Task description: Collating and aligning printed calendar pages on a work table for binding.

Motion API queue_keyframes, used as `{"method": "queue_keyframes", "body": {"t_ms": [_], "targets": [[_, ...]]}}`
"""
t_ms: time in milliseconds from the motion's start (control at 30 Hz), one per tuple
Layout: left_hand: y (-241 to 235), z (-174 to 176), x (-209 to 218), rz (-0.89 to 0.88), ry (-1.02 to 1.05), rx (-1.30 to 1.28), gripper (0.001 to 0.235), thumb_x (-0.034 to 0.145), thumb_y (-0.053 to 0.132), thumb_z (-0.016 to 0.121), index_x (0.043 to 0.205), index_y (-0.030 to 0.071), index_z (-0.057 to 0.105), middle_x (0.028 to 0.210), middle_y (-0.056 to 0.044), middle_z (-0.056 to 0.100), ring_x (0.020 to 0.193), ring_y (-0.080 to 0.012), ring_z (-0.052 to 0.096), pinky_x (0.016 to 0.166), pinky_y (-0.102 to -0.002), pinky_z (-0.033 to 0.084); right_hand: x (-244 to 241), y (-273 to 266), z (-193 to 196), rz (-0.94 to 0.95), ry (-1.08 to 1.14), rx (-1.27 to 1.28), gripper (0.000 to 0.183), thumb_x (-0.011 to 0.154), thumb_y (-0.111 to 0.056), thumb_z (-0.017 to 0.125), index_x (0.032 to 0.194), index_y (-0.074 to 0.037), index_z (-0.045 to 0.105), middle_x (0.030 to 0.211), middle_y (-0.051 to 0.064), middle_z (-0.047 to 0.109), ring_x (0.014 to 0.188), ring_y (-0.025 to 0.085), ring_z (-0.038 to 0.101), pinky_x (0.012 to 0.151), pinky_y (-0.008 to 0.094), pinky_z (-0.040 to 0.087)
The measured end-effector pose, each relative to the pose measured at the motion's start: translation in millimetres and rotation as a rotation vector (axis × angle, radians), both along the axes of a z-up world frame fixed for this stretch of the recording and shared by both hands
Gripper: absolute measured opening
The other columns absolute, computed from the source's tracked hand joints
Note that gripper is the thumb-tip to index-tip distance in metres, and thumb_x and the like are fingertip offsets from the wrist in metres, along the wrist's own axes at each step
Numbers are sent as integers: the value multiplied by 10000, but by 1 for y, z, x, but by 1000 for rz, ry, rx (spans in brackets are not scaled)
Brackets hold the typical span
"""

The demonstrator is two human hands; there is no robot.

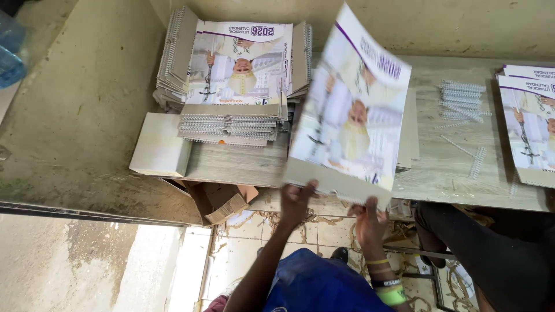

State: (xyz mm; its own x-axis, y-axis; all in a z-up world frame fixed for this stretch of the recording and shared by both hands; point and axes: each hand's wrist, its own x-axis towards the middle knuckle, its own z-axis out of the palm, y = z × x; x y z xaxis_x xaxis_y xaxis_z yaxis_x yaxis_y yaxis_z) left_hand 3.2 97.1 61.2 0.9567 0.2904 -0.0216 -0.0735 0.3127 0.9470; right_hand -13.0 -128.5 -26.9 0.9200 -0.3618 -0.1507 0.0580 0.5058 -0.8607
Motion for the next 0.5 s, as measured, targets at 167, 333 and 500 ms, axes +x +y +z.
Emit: {"method": "queue_keyframes", "body": {"t_ms": [167, 333, 500], "targets": [[118, 124, 42, 187, -113, -32, 349, 989, 111, 825, 692, 54, 651, 573, -154, 697, 549, -206, 731, 674, -373, 623, 95, 127, 111, 103, -190, 143, 419, 1077, -281, 747, 1113, 45, 487, 626, 220, 670, 512, 329, 722, 459, 472, 597], [236, 134, 133, 355, 2, -109, 421, 975, 263, 851, 908, 63, 486, 647, -145, 685, 557, -232, 760, 525, -311, 598, 201, 258, 137, 307, -298, 91, 503, 1038, -422, 759, 768, -18, 628, 617, 279, 714, 461, 348, 734, 422, 454, 625], [326, 19, 211, 360, 131, -53, 604, 948, 234, 883, 1104, -129, 426, 928, -349, 691, 770, -454, 810, 598, -559, 690, 239, 314, 133, 504, -71, 22, 404, 1127, -368, 611, 938, -32, 490, 1050, 300, 781, 720, 326, 823, 550, 414, 697]]}}
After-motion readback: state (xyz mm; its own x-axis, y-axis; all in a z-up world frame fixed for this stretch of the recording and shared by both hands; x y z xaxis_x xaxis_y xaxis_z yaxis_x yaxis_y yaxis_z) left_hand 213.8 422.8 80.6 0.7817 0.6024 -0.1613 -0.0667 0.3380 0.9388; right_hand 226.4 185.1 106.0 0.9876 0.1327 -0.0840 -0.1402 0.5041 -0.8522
